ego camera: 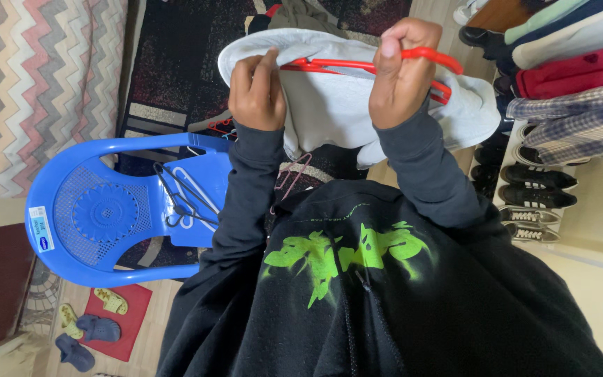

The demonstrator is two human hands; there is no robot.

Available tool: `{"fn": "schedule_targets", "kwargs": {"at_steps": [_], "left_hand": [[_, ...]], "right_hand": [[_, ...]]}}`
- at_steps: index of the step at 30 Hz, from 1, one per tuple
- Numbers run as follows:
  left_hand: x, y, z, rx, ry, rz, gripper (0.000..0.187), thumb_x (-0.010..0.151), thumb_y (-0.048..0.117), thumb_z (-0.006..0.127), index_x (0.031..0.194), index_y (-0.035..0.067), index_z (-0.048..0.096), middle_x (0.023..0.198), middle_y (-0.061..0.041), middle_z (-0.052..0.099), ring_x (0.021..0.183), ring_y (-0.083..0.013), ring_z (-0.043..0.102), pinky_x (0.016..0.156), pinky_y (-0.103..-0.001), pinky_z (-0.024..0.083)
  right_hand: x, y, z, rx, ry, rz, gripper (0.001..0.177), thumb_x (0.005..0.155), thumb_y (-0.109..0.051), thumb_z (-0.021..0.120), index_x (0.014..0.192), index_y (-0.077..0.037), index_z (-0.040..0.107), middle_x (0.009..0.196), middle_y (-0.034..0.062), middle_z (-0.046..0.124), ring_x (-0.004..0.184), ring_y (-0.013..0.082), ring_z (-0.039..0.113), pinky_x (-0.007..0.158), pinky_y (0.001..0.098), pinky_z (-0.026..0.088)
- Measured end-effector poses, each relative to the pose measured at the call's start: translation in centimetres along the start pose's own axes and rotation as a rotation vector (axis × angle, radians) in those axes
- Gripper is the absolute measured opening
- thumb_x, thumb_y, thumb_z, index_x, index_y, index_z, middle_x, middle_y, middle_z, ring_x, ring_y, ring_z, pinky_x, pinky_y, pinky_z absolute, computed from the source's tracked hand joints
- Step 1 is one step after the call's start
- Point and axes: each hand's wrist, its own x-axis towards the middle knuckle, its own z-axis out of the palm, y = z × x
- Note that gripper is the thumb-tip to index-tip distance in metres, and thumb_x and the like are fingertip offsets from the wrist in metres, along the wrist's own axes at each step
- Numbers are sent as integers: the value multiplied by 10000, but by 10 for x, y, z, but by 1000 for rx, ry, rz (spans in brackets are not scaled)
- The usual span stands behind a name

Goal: The person hangs a light gray hoodie on a red plastic hanger and places it into a closet. They then pick up a dark-colored jacket from a pile on the floor and place it on a metal hanger.

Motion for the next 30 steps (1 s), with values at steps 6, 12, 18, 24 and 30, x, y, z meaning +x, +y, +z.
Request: {"fn": "schedule_targets", "kwargs": {"at_steps": [6, 12, 18, 24, 30], "left_hand": [[13, 26, 6, -108, 2, 58, 317, 910, -69, 702, 1202, 53, 685, 1054, -88, 632, 944, -262, 671, 839, -364, 552], [2, 32, 0, -287, -196, 30, 291, 929, 55, 787, 1204, 16, 701, 1057, -118, 644, 893, -257, 664, 792, -349, 546], [-11, -22, -15, -36, -127, 25, 231, 962, 32, 718, 1185, 83, 745, 1113, -108, 644, 1054, -271, 600, 906, -396, 520], [-25, -53, -14, -78, -100, -65, 349, 1001, 15, 644, 1350, 19, 638, 1289, -153, 588, 1218, -327, 581, 1040, -436, 483], [-25, -76, -10, -156, -102, -110, 211, 990, 33, 692, 1200, 39, 675, 1195, -135, 669, 1137, -316, 634, 1013, -402, 503]], "right_hand": [[-11, 1, 14, -218, -59, -62, 225, 1213, -214, 477, 1233, 6, 434, 1007, 83, 551, 801, 122, 542, 696, 257, 465], [-9, 10, 2, 89, 5, 57, 209, 1220, -239, 477, 1241, -37, 427, 896, 41, 488, 713, 94, 459, 671, 242, 417], [-1, 2, -9, 150, 32, 47, 231, 1222, -270, 471, 1240, -43, 434, 837, 24, 444, 694, 88, 412, 666, 233, 375], [10, -12, -13, 89, 30, 11, 226, 1242, -259, 447, 1227, -34, 448, 841, 51, 449, 654, 102, 384, 670, 243, 354], [10, -19, -15, 99, 36, 30, 232, 1235, -265, 446, 1224, -33, 443, 770, 30, 444, 636, 96, 405, 648, 225, 350]]}}
